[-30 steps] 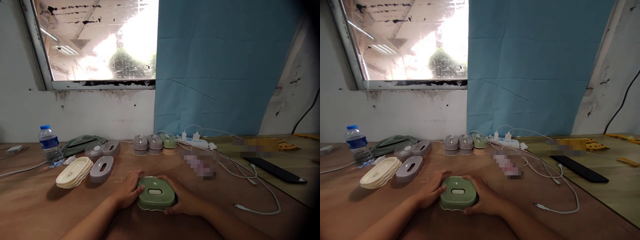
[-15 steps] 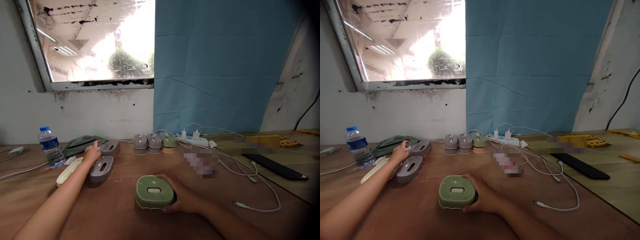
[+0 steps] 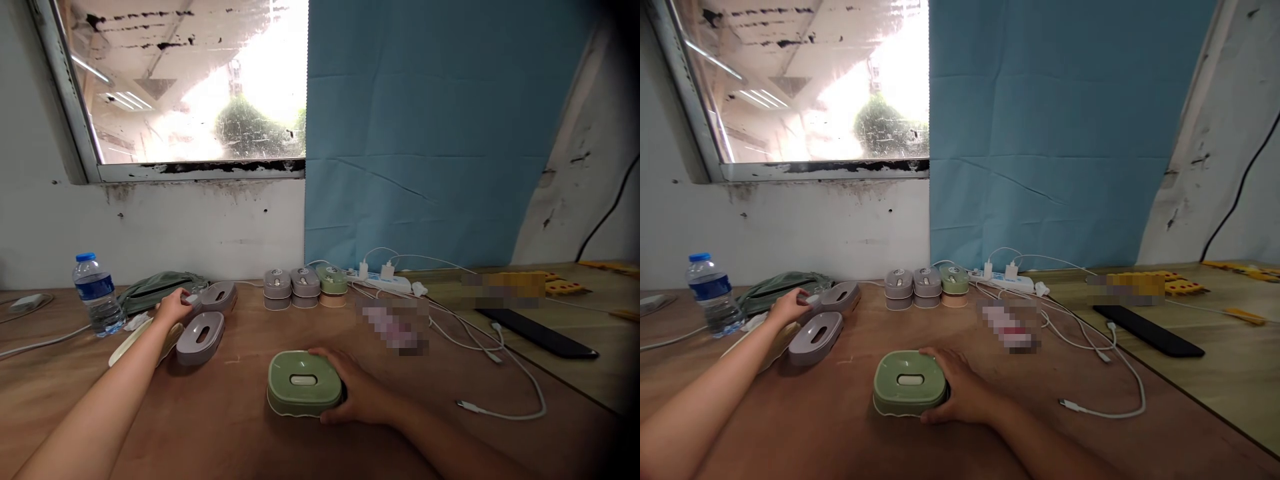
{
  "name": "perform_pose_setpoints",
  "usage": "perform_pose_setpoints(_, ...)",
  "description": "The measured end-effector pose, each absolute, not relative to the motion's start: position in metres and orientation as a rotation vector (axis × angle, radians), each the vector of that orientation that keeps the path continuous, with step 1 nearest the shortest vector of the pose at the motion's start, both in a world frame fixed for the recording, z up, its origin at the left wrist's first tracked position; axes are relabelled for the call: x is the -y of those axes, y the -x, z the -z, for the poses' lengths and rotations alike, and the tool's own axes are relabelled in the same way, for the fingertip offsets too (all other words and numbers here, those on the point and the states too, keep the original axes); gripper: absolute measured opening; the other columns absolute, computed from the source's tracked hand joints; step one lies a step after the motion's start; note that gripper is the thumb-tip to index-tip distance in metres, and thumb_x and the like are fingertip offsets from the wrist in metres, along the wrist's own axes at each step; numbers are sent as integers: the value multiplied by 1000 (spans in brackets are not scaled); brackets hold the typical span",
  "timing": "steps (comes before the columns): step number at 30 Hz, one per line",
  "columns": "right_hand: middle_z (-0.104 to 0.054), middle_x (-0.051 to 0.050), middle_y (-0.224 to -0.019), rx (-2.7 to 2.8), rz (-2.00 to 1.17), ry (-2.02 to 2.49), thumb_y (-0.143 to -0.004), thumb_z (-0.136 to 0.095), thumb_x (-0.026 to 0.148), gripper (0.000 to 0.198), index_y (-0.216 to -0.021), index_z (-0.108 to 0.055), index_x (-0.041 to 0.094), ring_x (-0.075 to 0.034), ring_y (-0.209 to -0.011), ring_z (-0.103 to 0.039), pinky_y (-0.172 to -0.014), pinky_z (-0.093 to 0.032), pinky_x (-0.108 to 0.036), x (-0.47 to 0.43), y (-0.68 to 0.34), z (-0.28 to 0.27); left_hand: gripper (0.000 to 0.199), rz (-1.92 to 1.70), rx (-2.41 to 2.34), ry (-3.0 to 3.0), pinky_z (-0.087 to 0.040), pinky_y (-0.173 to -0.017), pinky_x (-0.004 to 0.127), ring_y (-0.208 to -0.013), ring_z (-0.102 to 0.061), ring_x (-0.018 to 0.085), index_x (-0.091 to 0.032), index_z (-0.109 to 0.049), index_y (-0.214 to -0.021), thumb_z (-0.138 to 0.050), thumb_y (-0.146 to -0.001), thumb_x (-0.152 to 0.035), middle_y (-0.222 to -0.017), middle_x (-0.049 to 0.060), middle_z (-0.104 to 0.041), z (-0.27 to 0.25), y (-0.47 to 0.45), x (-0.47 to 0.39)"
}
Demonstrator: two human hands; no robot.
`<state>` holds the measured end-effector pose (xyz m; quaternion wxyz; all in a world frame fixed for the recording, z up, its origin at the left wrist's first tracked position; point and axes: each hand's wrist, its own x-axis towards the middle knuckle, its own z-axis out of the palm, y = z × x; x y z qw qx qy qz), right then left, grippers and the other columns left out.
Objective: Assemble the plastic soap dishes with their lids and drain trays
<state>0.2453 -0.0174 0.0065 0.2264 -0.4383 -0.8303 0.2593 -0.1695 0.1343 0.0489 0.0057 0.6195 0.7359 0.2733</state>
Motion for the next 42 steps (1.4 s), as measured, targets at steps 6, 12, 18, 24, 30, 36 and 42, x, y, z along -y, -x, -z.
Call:
perform_pose_setpoints(6, -39, -5, -127, 2287, -718, 1207, -46, -75, 45, 92, -126, -32, 27, -28, -116, -33, -97, -26, -39, 18, -246, -7, 19, -1152, -2239, -1806, -35, -79, 43, -87, -59, 31, -20, -55, -79, -58, -60, -19, -71, 6, -67, -53, 163, -133)
perform_pose_setpoints(12, -39, -4, -127, 2279, -728, 1220, -46, -75, 39, 91, -126, -32, 29, -27, -116, -33, -97, -26, -39, 17, -247, -5, 26, -1666, -1905, -1693, -43, -74, 36, -77, -61, 23, -19, -52, -84, -61, -61, -24, -69, 4, -64, -61, 154, -134)
perform_pose_setpoints(18, -40, -6, -125, 2295, -728, 1209, -47, -75, 42, 90, -126, -32, 26, -29, -115, -34, -97, -26, -41, 20, -244, -11, 38, -2114, -1347, -1480, -46, -75, 30, -78, -61, 14, -21, -36, -103, -53, -71, -33, -84, 3, -62, -82, 109, -114)
perform_pose_setpoints(24, -28, -10, -134, 2269, -802, 1155, -51, -73, 48, 100, -132, -20, 23, -30, -123, -25, -101, -22, -45, 22, -247, -9, 23, -1847, -657, -1140, -47, -70, 24, -58, -55, 5, -24, -45, -80, -64, -67, -28, -79, -5, -60, -82, 46, -41)
perform_pose_setpoints(30, -11, -14, -141, 2104, -474, 1091, -61, -67, 39, 106, -135, 6, 20, -29, -128, -16, -103, -20, -46, 27, -238, -3, 25, -1479, -422, -758, -45, -53, 17, -54, -50, 3, -24, -52, -83, -69, -65, -22, -74, -7, -58, -52, 13, 11)
perform_pose_setpoints(36, -11, -8, -142, 2135, -93, 955, -70, -57, 24, 86, -135, -1, 27, -27, -129, -14, -103, -23, -43, 38, -228, -9, 33, -1364, -458, -563, -38, -41, 13, -50, -49, 2, -22, -53, -87, -73, -61, -20, -75, -6, -59, -19, -5, 16)
perform_pose_setpoints(42, -16, -8, -141, 2211, -105, 890, -68, -59, 25, 79, -133, -14, 27, -27, -127, -22, -102, -26, -42, 39, -230, -11, 25, -1291, -623, -610, -44, -47, 16, -54, -55, 6, -22, -51, -88, -66, -68, -20, -81, -1, -61, -13, -10, 20)
